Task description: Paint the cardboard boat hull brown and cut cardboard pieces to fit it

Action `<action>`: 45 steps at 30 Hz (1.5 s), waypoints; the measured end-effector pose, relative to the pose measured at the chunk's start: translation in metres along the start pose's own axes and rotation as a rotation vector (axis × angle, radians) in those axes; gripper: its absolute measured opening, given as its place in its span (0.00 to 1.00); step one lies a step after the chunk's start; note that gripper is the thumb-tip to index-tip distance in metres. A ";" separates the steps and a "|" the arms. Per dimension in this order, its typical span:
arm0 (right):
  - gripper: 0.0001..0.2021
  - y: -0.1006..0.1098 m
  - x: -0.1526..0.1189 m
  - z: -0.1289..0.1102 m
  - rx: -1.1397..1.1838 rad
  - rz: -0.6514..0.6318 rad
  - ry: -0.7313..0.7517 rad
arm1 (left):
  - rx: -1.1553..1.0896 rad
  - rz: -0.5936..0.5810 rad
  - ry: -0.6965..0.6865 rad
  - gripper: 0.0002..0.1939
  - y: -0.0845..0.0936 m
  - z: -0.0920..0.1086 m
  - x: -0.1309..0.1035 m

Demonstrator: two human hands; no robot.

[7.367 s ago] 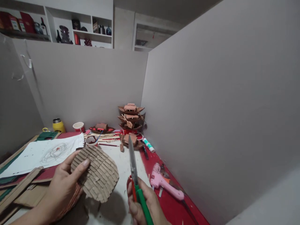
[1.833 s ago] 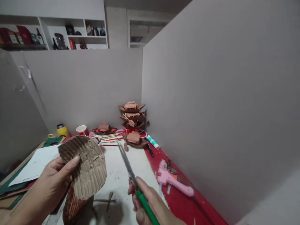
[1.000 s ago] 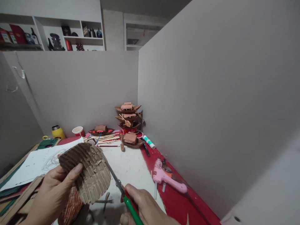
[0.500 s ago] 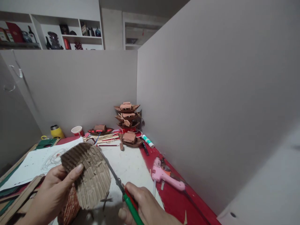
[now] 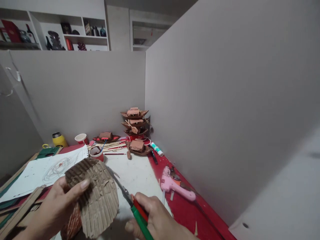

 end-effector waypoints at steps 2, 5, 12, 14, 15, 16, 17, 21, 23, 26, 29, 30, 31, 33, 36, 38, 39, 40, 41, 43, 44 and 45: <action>0.22 0.000 0.000 -0.003 -0.065 -0.021 -0.052 | 0.041 -0.019 0.014 0.10 0.000 0.001 0.001; 0.22 0.002 0.000 -0.008 -0.146 -0.026 -0.063 | 0.054 -0.083 0.042 0.12 -0.008 -0.001 0.003; 0.23 0.006 -0.005 0.006 -0.106 -0.021 -0.114 | 0.052 -0.125 0.094 0.14 -0.015 -0.003 0.003; 0.23 0.007 -0.005 0.007 -0.099 -0.004 -0.096 | 0.035 -0.128 0.116 0.14 -0.013 -0.005 0.002; 0.23 0.008 -0.006 0.007 -0.098 0.008 -0.080 | 0.031 -0.135 0.122 0.14 -0.013 -0.006 0.001; 0.23 0.009 -0.006 0.006 -0.098 0.026 -0.062 | 0.035 -0.142 0.123 0.13 -0.013 -0.006 0.001; 0.24 0.011 -0.006 0.004 -0.104 0.049 -0.040 | 0.046 -0.150 0.120 0.13 -0.013 -0.006 0.002; 0.24 0.022 -0.007 -0.004 -0.198 0.182 -0.022 | 0.119 -0.129 0.060 0.11 -0.007 0.000 0.005; 0.21 0.026 -0.005 -0.003 -0.270 0.194 -0.095 | 0.168 -0.070 0.006 0.09 0.001 0.008 0.005; 0.16 0.030 -0.001 0.004 -0.421 0.144 -0.283 | 0.268 0.065 -0.119 0.10 0.018 0.029 0.002; 0.07 0.036 0.002 0.013 -0.608 0.109 -0.417 | 0.356 0.212 -0.254 0.09 0.034 0.052 -0.007; 0.06 0.037 0.002 0.016 -0.653 0.099 -0.437 | 0.389 0.234 -0.269 0.09 0.037 0.056 -0.010; 0.07 0.038 0.003 0.019 -0.687 0.086 -0.454 | 0.435 0.256 -0.273 0.10 0.040 0.059 -0.013; 0.07 0.040 0.005 0.026 -0.736 0.063 -0.495 | 0.561 0.309 -0.266 0.11 0.046 0.061 -0.024; 0.09 0.042 0.007 0.032 -0.770 0.047 -0.536 | 0.761 0.394 -0.293 0.08 0.055 0.061 -0.045; 0.11 0.042 0.008 0.027 -0.788 0.051 -0.535 | 0.858 0.410 -0.360 0.07 0.057 0.059 -0.059; 0.13 0.042 0.009 0.022 -0.788 0.061 -0.522 | 0.903 0.392 -0.405 0.07 0.056 0.057 -0.064; 0.15 0.040 0.011 0.014 -0.759 0.079 -0.490 | 0.952 0.353 -0.456 0.07 0.053 0.055 -0.068; 0.17 0.038 0.013 0.004 -0.698 0.101 -0.432 | 1.005 0.293 -0.511 0.08 0.046 0.053 -0.071; 0.25 0.028 0.019 -0.022 -0.500 0.142 -0.244 | 1.125 0.122 -0.593 0.13 0.028 0.045 -0.072; 0.29 0.021 0.023 -0.036 -0.416 0.141 -0.131 | 1.184 0.031 -0.625 0.16 0.017 0.040 -0.072; 0.31 0.013 0.027 -0.049 -0.373 0.130 -0.035 | 1.234 -0.056 -0.649 0.18 0.006 0.034 -0.072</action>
Point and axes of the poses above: each hand's wrist, its own x-axis towards the middle knuckle, its own y-axis out of the back of the hand, z = x × y, the point moved 8 cm from there along x, towards the middle knuckle, and after that the axes turned 15 degrees about -z, right-handed, at the moved point
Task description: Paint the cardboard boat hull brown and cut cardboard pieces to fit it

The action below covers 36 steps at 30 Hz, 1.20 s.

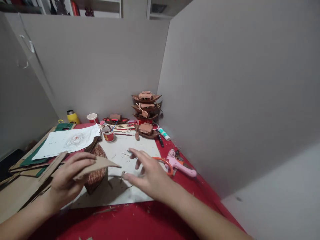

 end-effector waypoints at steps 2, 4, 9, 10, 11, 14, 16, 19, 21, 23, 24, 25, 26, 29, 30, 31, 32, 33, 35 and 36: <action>0.22 -0.009 0.005 -0.025 -0.005 -0.013 0.166 | 0.023 -0.099 -0.094 0.20 -0.015 0.012 0.003; 0.13 -0.016 0.007 -0.034 -0.051 -0.016 0.242 | 0.025 -0.144 -0.111 0.22 -0.021 0.015 0.002; 0.12 -0.001 0.002 0.009 0.134 0.103 0.061 | 0.178 -0.196 0.161 0.25 -0.007 -0.024 -0.024; 0.12 0.004 -0.001 0.021 0.210 0.139 0.003 | 0.244 -0.237 0.210 0.22 -0.006 -0.034 -0.031; 0.10 0.006 -0.005 0.031 0.285 0.162 -0.044 | 0.312 -0.296 0.265 0.21 -0.007 -0.044 -0.039; 0.09 0.004 -0.013 0.045 0.447 0.155 -0.116 | 0.443 -0.465 0.320 0.18 -0.018 -0.062 -0.054; 0.11 0.001 -0.016 0.044 0.453 0.112 -0.116 | 0.461 -0.513 0.290 0.15 -0.027 -0.063 -0.056; 0.14 0.005 -0.019 0.033 0.359 0.094 -0.050 | 0.457 -0.522 0.239 0.13 -0.036 -0.057 -0.051; 0.15 0.013 -0.024 0.028 0.303 0.135 -0.002 | 0.455 -0.520 0.204 0.13 -0.041 -0.049 -0.045; 0.15 0.021 -0.028 0.027 0.262 0.171 0.020 | 0.445 -0.527 0.162 0.12 -0.048 -0.038 -0.040; 0.15 0.023 -0.029 0.027 0.253 0.177 0.020 | 0.438 -0.534 0.141 0.12 -0.053 -0.031 -0.037; 0.14 0.024 -0.029 0.029 0.264 0.186 0.013 | 0.432 -0.542 0.121 0.12 -0.059 -0.024 -0.033; 0.13 0.024 -0.030 0.032 0.301 0.194 0.001 | 0.425 -0.551 0.102 0.12 -0.067 -0.016 -0.029; 0.10 0.018 -0.028 0.038 0.458 0.215 -0.034 | 0.392 -0.571 0.068 0.10 -0.093 0.010 -0.015; 0.09 0.015 -0.026 0.037 0.495 0.212 -0.039 | 0.374 -0.575 0.063 0.10 -0.102 0.018 -0.011; 0.08 0.012 -0.024 0.034 0.508 0.195 -0.037 | 0.355 -0.574 0.060 0.10 -0.109 0.027 -0.007; 0.07 0.010 -0.022 0.030 0.484 0.171 -0.029 | 0.333 -0.574 0.053 0.09 -0.114 0.035 -0.004; 0.06 0.009 -0.021 0.026 0.435 0.153 -0.016 | 0.292 -0.569 0.042 0.10 -0.116 0.042 -0.001; 0.06 0.009 -0.018 0.017 0.312 0.115 0.016 | 0.007 -0.492 0.053 0.13 -0.105 0.050 0.003; 0.07 0.009 -0.018 0.014 0.252 0.098 0.032 | -0.153 -0.407 0.112 0.12 -0.093 0.046 0.004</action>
Point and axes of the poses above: each hand's wrist, its own x-axis towards the middle knuckle, its own y-axis out of the back of the hand, z = x × y, the point moved 8 cm from there along x, towards the middle knuckle, and after that the axes turned 15 degrees about -z, right-handed, at the moved point
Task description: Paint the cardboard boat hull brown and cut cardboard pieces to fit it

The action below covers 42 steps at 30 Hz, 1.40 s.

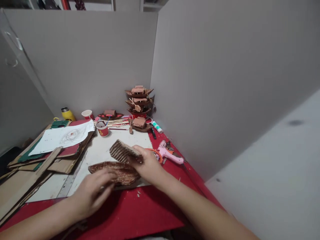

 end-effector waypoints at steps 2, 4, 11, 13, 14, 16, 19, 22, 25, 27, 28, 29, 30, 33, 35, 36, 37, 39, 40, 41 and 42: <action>0.06 -0.001 0.002 -0.001 -0.071 -0.035 0.027 | -0.352 0.119 0.274 0.09 0.020 -0.028 -0.012; 0.04 -0.005 0.004 0.000 -0.112 -0.080 0.053 | -0.731 0.177 0.487 0.15 0.025 -0.052 -0.025; 0.14 -0.022 0.017 0.002 -0.255 -0.239 0.149 | -1.206 0.177 0.510 0.21 0.023 -0.056 -0.004; 0.13 -0.024 0.020 0.003 -0.282 -0.265 0.152 | -1.190 0.152 0.501 0.23 0.024 -0.055 0.003; 0.12 -0.025 0.022 0.005 -0.293 -0.276 0.148 | -1.183 0.110 0.500 0.25 0.023 -0.054 0.006; 0.12 -0.026 0.025 0.010 -0.308 -0.294 0.136 | -1.181 0.024 0.496 0.27 0.020 -0.055 0.011; 0.13 -0.028 0.028 0.017 -0.321 -0.324 0.116 | -1.204 -0.040 0.496 0.28 0.016 -0.060 0.011; 0.12 -0.031 0.029 0.021 -0.331 -0.351 0.092 | -1.196 -0.096 0.510 0.25 0.011 -0.066 0.011; 0.11 -0.030 0.029 0.022 -0.343 -0.360 0.057 | -1.098 -0.162 0.504 0.21 0.008 -0.071 0.012; 0.12 -0.029 0.029 0.023 -0.333 -0.376 0.019 | -1.004 -0.200 0.494 0.20 0.008 -0.072 0.013; 0.12 -0.029 0.029 0.025 -0.319 -0.392 -0.002 | -0.955 -0.215 0.492 0.20 0.008 -0.073 0.014; 0.13 -0.030 0.028 0.026 -0.301 -0.416 -0.022 | -0.902 -0.228 0.491 0.19 0.009 -0.073 0.015; 0.13 -0.031 0.028 0.028 -0.280 -0.440 -0.039 | -0.847 -0.236 0.487 0.19 0.010 -0.073 0.015; 0.15 -0.034 0.027 0.031 -0.248 -0.495 -0.068 | -0.643 -0.220 0.441 0.16 0.017 -0.069 0.018; 0.16 -0.034 0.026 0.031 -0.256 -0.523 -0.082 | -0.480 -0.206 0.407 0.17 0.022 -0.066 0.018; 0.16 -0.033 0.026 0.030 -0.259 -0.540 -0.081 | -0.404 -0.203 0.393 0.18 0.024 -0.065 0.018; 0.16 -0.033 0.025 0.028 -0.259 -0.563 -0.076 | -0.335 -0.202 0.377 0.18 0.025 -0.064 0.018; 0.17 -0.030 0.023 0.024 -0.243 -0.618 -0.059 | -0.229 -0.198 0.339 0.19 0.027 -0.063 0.017; 0.18 -0.029 0.021 0.021 -0.228 -0.653 -0.045 | -0.191 -0.198 0.317 0.18 0.027 -0.062 0.016; 0.19 -0.028 0.019 0.019 -0.209 -0.692 -0.033 | -0.161 -0.198 0.295 0.17 0.026 -0.062 0.016; 0.21 -0.027 0.017 0.016 -0.191 -0.730 -0.023 | -0.140 -0.196 0.277 0.17 0.026 -0.062 0.016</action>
Point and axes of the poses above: each hand's wrist, its own x-axis towards the middle knuckle, its own y-axis out of the back of the hand, z = x × y, the point moved 8 cm from there along x, towards the middle knuckle, and after that the axes turned 15 degrees about -z, right-handed, at the moved point
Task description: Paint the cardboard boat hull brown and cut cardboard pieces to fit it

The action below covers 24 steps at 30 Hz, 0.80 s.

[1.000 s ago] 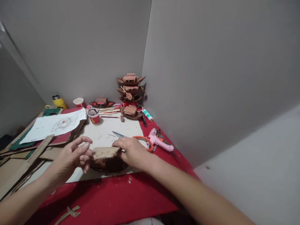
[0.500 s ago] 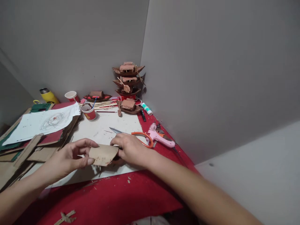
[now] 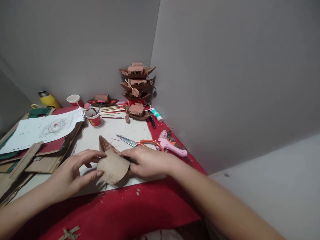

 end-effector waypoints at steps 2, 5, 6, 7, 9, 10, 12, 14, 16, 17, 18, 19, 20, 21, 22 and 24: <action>0.24 -0.002 -0.004 -0.004 0.025 -0.061 0.023 | 0.014 0.012 -0.020 0.16 -0.002 -0.001 0.000; 0.32 -0.002 -0.005 -0.007 0.005 -0.015 -0.047 | -0.008 0.037 -0.034 0.16 -0.005 -0.001 0.001; 0.37 -0.002 -0.004 -0.007 -0.024 0.036 -0.086 | -0.016 0.043 -0.036 0.16 -0.006 0.000 0.002; 0.41 -0.002 -0.003 -0.008 -0.062 0.095 -0.126 | -0.023 0.047 -0.040 0.16 -0.007 0.001 0.002; 0.43 -0.005 0.001 -0.012 -0.125 0.167 -0.165 | -0.026 0.049 -0.043 0.16 -0.008 0.003 0.003; 0.42 -0.007 0.004 -0.013 -0.141 0.185 -0.171 | -0.022 0.054 -0.043 0.16 -0.008 0.003 0.003; 0.38 -0.010 0.007 -0.013 -0.140 0.204 -0.162 | 0.011 0.102 -0.043 0.15 -0.002 0.001 0.005; 0.36 -0.010 0.008 -0.012 -0.117 0.211 -0.141 | 0.092 0.188 -0.058 0.13 0.006 -0.003 0.006; 0.35 -0.007 0.007 -0.009 -0.091 0.221 -0.127 | 0.203 0.223 -0.092 0.13 0.009 -0.006 0.010; 0.35 -0.006 0.006 -0.006 -0.079 0.229 -0.130 | 0.247 0.204 -0.105 0.13 0.007 -0.008 0.013; 0.34 -0.004 0.005 -0.003 -0.066 0.238 -0.139 | 0.280 0.182 -0.122 0.14 0.005 -0.010 0.015; 0.34 -0.002 0.003 0.000 -0.049 0.244 -0.152 | 0.305 0.157 -0.141 0.14 0.001 -0.010 0.017; 0.33 -0.001 0.002 0.003 -0.028 0.247 -0.169 | 0.324 0.136 -0.162 0.14 -0.002 -0.010 0.018; 0.33 -0.001 0.002 0.006 -0.005 0.243 -0.185 | 0.340 0.119 -0.186 0.13 -0.006 -0.008 0.018; 0.32 -0.001 0.001 0.009 0.015 0.239 -0.199 | 0.356 0.102 -0.212 0.13 -0.010 -0.006 0.017; 0.30 -0.002 0.001 0.012 0.037 0.235 -0.216 | 0.379 0.074 -0.264 0.11 -0.018 -0.001 0.014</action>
Point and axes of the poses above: each hand's wrist, its own x-axis towards the middle knuckle, its own y-axis out of the back of the hand, z = x × y, the point moved 8 cm from there along x, towards the middle knuckle, and after that the axes turned 15 degrees about -z, right-handed, at the moved point
